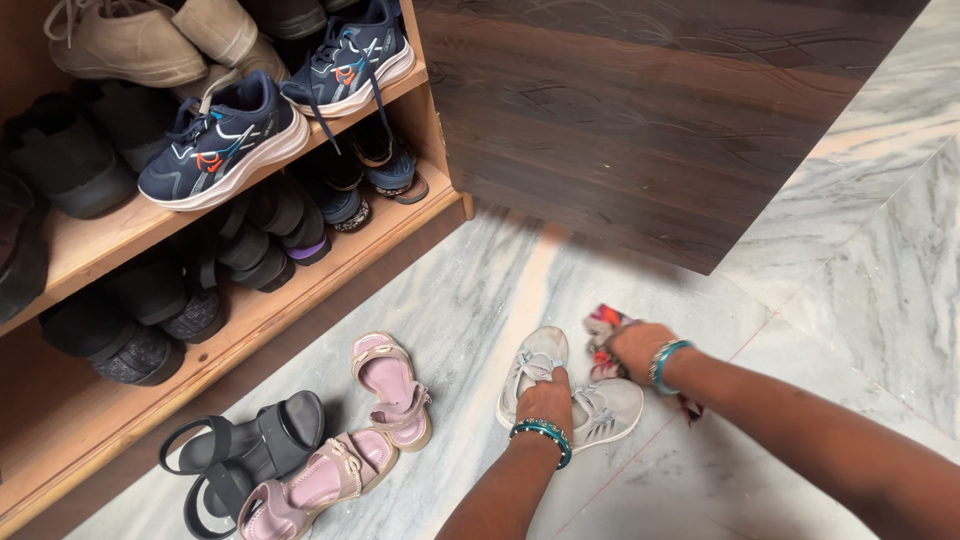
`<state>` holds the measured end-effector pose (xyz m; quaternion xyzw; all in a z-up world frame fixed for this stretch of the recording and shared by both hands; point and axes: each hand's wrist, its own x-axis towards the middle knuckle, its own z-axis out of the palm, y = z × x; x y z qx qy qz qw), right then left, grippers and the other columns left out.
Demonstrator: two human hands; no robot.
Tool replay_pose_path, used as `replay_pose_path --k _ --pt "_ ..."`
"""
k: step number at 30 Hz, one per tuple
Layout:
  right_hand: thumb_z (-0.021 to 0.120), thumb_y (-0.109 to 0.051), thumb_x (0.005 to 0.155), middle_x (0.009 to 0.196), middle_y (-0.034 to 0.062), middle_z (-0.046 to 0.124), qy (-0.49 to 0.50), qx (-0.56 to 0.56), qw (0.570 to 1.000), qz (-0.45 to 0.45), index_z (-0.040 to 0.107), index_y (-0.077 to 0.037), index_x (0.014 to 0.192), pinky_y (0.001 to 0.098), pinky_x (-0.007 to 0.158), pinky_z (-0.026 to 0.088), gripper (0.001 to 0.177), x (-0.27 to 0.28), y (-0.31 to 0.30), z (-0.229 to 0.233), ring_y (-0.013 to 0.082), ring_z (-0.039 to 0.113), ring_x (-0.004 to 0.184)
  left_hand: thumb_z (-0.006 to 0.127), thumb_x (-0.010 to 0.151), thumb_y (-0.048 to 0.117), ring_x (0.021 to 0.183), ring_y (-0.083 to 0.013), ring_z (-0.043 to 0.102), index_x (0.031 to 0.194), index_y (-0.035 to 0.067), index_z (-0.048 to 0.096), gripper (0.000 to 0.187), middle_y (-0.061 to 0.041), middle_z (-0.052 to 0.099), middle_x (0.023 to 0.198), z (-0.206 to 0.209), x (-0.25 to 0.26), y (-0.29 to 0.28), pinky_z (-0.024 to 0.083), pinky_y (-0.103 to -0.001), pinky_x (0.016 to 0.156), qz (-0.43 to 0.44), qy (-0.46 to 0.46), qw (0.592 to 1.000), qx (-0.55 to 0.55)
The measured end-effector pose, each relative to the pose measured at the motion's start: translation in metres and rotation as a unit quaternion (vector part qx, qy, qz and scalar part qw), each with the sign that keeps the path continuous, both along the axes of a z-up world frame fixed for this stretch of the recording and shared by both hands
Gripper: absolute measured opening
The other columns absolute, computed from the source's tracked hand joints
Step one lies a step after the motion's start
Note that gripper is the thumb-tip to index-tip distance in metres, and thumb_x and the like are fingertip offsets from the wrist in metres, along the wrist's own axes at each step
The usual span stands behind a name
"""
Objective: The person sits on the floor and wipes several pairs of shoes with a cloth, including pink sandals, white sneakers, and black sandals. They place the cleaned shoes back on the wooden shoe rack.
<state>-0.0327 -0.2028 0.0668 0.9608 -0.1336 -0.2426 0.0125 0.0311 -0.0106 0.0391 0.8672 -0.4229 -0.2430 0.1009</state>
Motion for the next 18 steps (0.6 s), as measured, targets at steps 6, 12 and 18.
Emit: replay_pose_path --k 6,12,18 --pt "0.065 -0.027 0.087 0.103 0.0179 0.077 -0.093 0.114 0.975 -0.166 0.066 -0.025 0.133 0.0415 0.091 0.058 0.046 -0.007 -0.005 0.052 0.0325 0.075 0.097 0.058 0.09 -0.002 0.101 -0.0415 0.07 0.125 -0.002 0.051 0.036 -0.03 0.07 0.101 -0.001 0.002 0.001 0.056 -0.046 0.09 0.016 -0.007 1.0 -0.02" --pt "0.075 -0.029 0.078 0.104 0.011 0.071 -0.099 0.191 0.975 0.06 0.067 -0.02 0.125 0.0443 0.086 0.056 0.049 -0.026 0.028 0.041 0.0328 0.069 0.098 0.053 0.092 -0.002 0.102 -0.0425 0.069 0.125 -0.002 0.054 0.033 -0.03 0.071 0.102 -0.001 0.006 0.002 0.055 -0.047 0.091 0.039 0.003 0.999 -0.038" --pt "0.072 -0.016 0.079 0.116 0.0071 0.066 -0.048 0.093 0.994 0.042 0.067 -0.026 0.127 0.0433 0.091 0.056 0.049 -0.047 -0.011 0.018 0.0302 0.066 0.109 0.054 0.091 -0.005 0.105 -0.0413 0.069 0.125 -0.003 0.056 0.034 -0.03 0.07 0.105 0.015 0.011 -0.004 0.055 -0.046 0.092 0.043 -0.009 0.999 -0.032"
